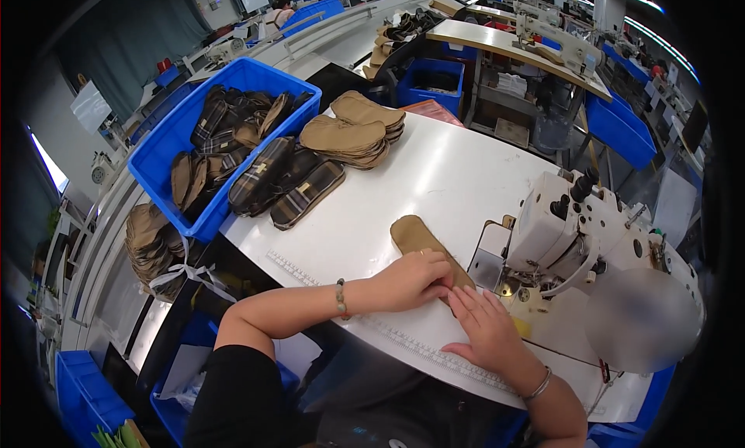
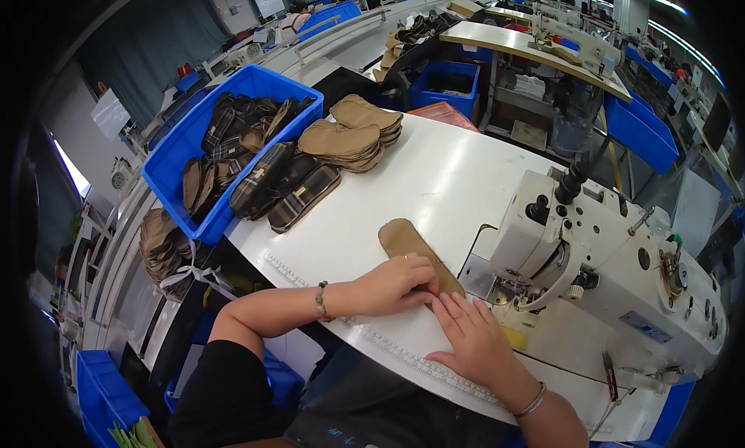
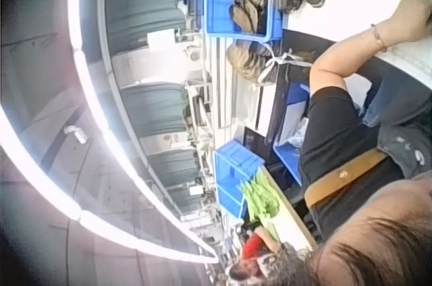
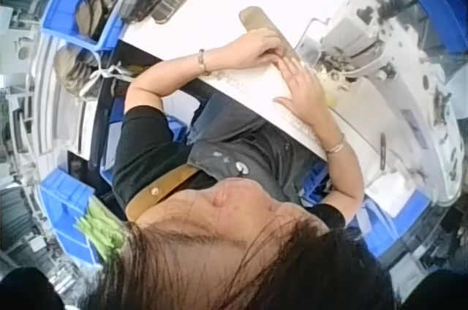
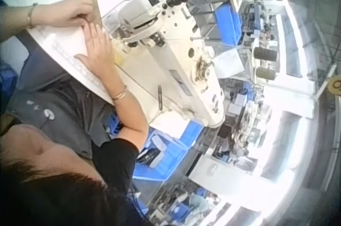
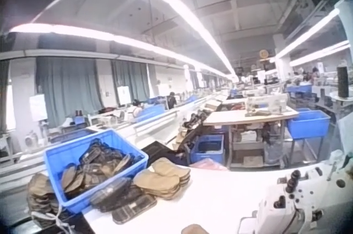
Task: Sewing pieces of fabric together for shoe manufacturing using an industrial sewing machine.
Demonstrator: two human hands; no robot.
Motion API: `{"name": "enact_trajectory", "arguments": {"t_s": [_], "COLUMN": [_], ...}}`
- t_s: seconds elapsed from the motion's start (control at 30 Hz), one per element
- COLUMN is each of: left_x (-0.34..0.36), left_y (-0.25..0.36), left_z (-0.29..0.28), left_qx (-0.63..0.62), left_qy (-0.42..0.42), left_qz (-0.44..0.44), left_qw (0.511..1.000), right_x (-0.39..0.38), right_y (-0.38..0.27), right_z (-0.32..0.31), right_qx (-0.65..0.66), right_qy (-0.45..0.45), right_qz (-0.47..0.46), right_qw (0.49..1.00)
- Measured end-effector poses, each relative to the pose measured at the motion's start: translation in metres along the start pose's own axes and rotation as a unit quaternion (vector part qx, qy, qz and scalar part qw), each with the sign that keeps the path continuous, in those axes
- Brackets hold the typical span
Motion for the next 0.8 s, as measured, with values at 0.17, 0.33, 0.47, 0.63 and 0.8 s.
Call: {"name": "enact_trajectory", "arguments": {"t_s": [0.17,0.33,0.47,0.63,0.8], "left_x": [-0.022,-0.084,-0.086,-0.059,-0.052], "left_y": [-0.029,-0.065,-0.063,-0.018,0.034], "left_z": [-0.084,-0.158,-0.151,-0.082,-0.003], "left_qx": [0.32,0.459,0.298,-0.398,-0.566], "left_qy": [0.171,0.196,0.085,0.299,0.278], "left_qz": [-0.104,-0.381,-0.378,-0.318,-0.267], "left_qw": [0.926,0.778,0.872,0.807,0.728], "right_x": [-0.014,-0.015,-0.016,-0.012,-0.001], "right_y": [0.008,0.009,0.011,0.005,-0.014], "right_z": [0.003,0.004,0.004,-0.005,-0.028], "right_qx": [-0.048,-0.069,-0.05,-0.07,0.015], "right_qy": [-0.015,0.035,0.032,0.075,0.12], "right_qz": [0.005,-0.016,-0.012,-0.023,0.065], "right_qw": [0.999,0.997,0.998,0.994,0.991]}}
Point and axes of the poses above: each hand's wrist, its own x-axis towards the middle knuckle, its own z-axis out of the palm, y = z × x, the point moved 2 cm from there along x, towards the middle knuckle, and after that the axes turned 12 degrees about -x, right-handed, at the moved point
